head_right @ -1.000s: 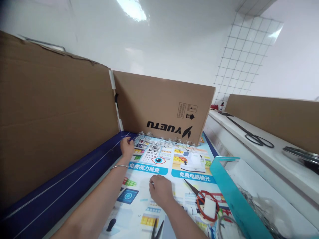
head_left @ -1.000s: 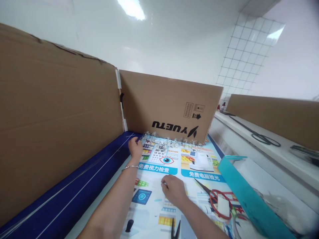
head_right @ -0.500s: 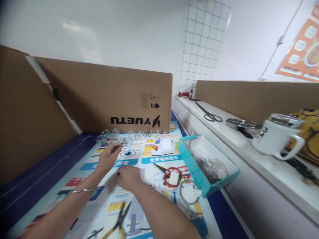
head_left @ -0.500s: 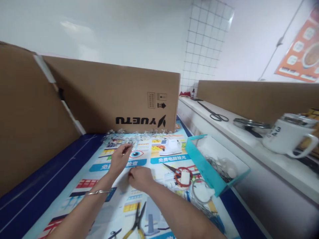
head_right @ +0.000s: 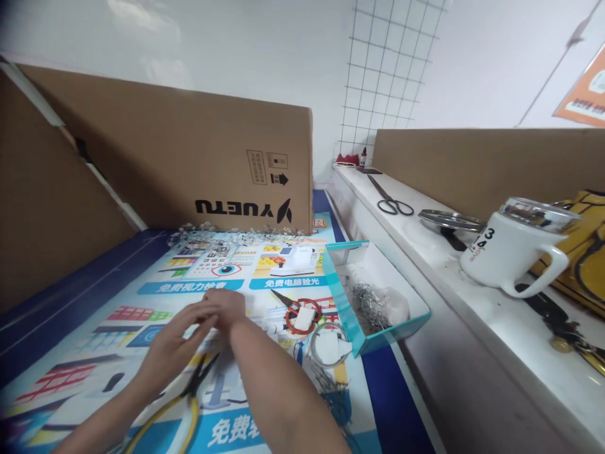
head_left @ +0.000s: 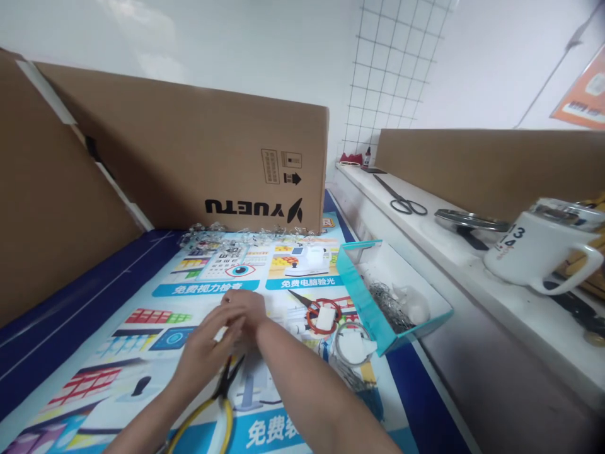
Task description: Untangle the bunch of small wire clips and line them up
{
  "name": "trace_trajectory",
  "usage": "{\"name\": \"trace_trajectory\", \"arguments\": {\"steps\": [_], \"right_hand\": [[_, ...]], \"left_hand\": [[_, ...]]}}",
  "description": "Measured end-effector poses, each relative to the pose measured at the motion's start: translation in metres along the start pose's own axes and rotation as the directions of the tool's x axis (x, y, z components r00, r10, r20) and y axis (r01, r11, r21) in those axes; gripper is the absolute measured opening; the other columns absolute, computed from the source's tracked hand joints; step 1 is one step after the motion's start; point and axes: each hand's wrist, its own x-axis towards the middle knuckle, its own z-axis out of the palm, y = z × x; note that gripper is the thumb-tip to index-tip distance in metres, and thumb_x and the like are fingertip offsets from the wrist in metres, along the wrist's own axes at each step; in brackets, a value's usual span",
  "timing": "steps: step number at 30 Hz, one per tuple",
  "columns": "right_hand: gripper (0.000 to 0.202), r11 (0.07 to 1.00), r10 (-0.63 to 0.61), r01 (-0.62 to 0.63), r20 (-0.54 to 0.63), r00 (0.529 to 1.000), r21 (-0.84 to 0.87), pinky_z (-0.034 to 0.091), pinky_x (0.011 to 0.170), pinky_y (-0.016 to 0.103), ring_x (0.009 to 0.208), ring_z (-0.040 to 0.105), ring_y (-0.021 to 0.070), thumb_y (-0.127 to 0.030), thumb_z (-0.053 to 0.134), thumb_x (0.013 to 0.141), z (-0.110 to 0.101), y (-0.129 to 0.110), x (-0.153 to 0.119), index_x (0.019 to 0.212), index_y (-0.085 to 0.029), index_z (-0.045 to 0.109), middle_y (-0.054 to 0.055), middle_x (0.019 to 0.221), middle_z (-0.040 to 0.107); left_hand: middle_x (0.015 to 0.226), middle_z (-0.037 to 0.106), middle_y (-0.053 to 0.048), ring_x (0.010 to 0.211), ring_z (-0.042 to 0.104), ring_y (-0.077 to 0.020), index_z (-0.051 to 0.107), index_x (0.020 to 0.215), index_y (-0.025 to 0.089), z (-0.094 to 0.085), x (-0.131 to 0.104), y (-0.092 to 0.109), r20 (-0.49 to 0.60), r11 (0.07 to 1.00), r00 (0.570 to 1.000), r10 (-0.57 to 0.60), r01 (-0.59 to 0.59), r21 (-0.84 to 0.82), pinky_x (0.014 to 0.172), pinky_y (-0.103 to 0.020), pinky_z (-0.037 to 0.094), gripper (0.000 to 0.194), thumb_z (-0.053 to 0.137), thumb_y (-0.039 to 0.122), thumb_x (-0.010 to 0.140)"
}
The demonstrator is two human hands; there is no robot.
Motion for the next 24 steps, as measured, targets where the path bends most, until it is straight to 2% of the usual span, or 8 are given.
{"name": "trace_trajectory", "arguments": {"steps": [2, 4, 8, 13, 19, 21, 24], "right_hand": [[0.019, 1.000, -0.007, 0.007, -0.030, 1.000, -0.010, 0.043, 0.070, 0.028, 0.085, 0.057, 0.0185, -0.031, 0.048, 0.079, 0.002, 0.001, 0.002, 0.091, -0.021, 0.058, 0.002, 0.093, 0.065], [0.023, 1.000, -0.006, 0.004, -0.066, 0.998, -0.022, 0.042, 0.069, 0.029, 0.086, 0.057, 0.0190, -0.032, 0.039, 0.084, 0.003, 0.002, 0.002, 0.094, -0.022, 0.057, 0.002, 0.094, 0.065], [0.026, 0.999, -0.005, 0.002, -0.113, 0.994, -0.033, 0.042, 0.067, 0.027, 0.087, 0.058, 0.0188, -0.034, 0.035, 0.086, 0.002, 0.006, 0.000, 0.097, -0.024, 0.056, 0.001, 0.094, 0.065], [0.025, 0.999, -0.014, 0.009, -0.124, 0.992, -0.037, 0.041, 0.066, 0.026, 0.088, 0.058, 0.0193, -0.036, 0.037, 0.086, 0.002, 0.007, 0.000, 0.097, -0.024, 0.056, 0.001, 0.094, 0.066], [0.034, 0.998, -0.034, 0.028, -0.126, 0.991, -0.047, 0.041, 0.068, 0.028, 0.089, 0.058, 0.0204, -0.041, 0.029, 0.090, 0.005, 0.007, 0.002, 0.098, -0.023, 0.057, 0.003, 0.096, 0.065], [0.037, 0.998, -0.041, 0.034, -0.124, 0.991, -0.054, 0.041, 0.068, 0.028, 0.089, 0.058, 0.0206, -0.043, 0.027, 0.090, 0.005, 0.007, 0.002, 0.098, -0.022, 0.057, 0.003, 0.096, 0.065], [0.038, 0.997, -0.046, 0.038, -0.115, 0.992, -0.067, 0.041, 0.068, 0.028, 0.088, 0.058, 0.0204, -0.044, 0.026, 0.090, 0.007, 0.008, 0.003, 0.097, -0.023, 0.057, 0.002, 0.096, 0.066]], "left_hand": [[0.105, 0.063, -0.002, 0.099, 0.058, -0.0236, 0.059, 0.098, 0.029, -0.007, -0.009, -0.010, -0.076, 0.989, 0.986, -0.149, 0.147, -0.032, 0.091, -0.039, 0.045, 0.026, 0.048, 0.041, 0.077], [0.093, 0.065, 0.000, 0.089, 0.062, -0.0227, 0.059, 0.099, 0.029, -0.012, -0.014, -0.023, -0.134, 0.945, 0.936, -0.326, 0.318, -0.078, 0.082, -0.038, 0.050, 0.029, 0.049, 0.044, 0.076], [0.079, 0.066, 0.001, 0.076, 0.063, -0.0197, 0.060, 0.095, 0.026, -0.015, -0.018, -0.052, -0.207, 0.879, 0.855, -0.476, 0.457, -0.133, 0.075, -0.037, 0.052, 0.031, 0.050, 0.047, 0.075], [0.084, 0.067, 0.004, 0.077, 0.062, -0.0168, 0.058, 0.097, 0.032, -0.012, -0.016, -0.064, -0.177, 0.874, 0.856, -0.486, 0.469, -0.130, 0.078, -0.036, 0.052, 0.034, 0.049, 0.054, 0.073], [0.083, 0.068, 0.003, 0.075, 0.063, -0.0172, 0.058, 0.099, 0.026, -0.013, -0.013, -0.062, 0.021, 0.878, 0.879, -0.477, 0.477, -0.030, 0.073, -0.030, 0.053, 0.042, 0.049, 0.058, 0.072], [0.087, 0.069, 0.002, 0.078, 0.064, -0.0186, 0.058, 0.099, 0.026, -0.014, -0.012, -0.061, 0.062, 0.885, 0.883, -0.466, 0.465, 0.018, 0.074, -0.032, 0.052, 0.042, 0.049, 0.057, 0.072], [0.094, 0.069, -0.002, 0.087, 0.063, -0.0217, 0.059, 0.096, 0.024, -0.014, -0.009, -0.056, 0.145, 0.899, 0.889, -0.433, 0.438, -0.003, 0.080, -0.035, 0.050, 0.043, 0.051, 0.057, 0.071]]}}
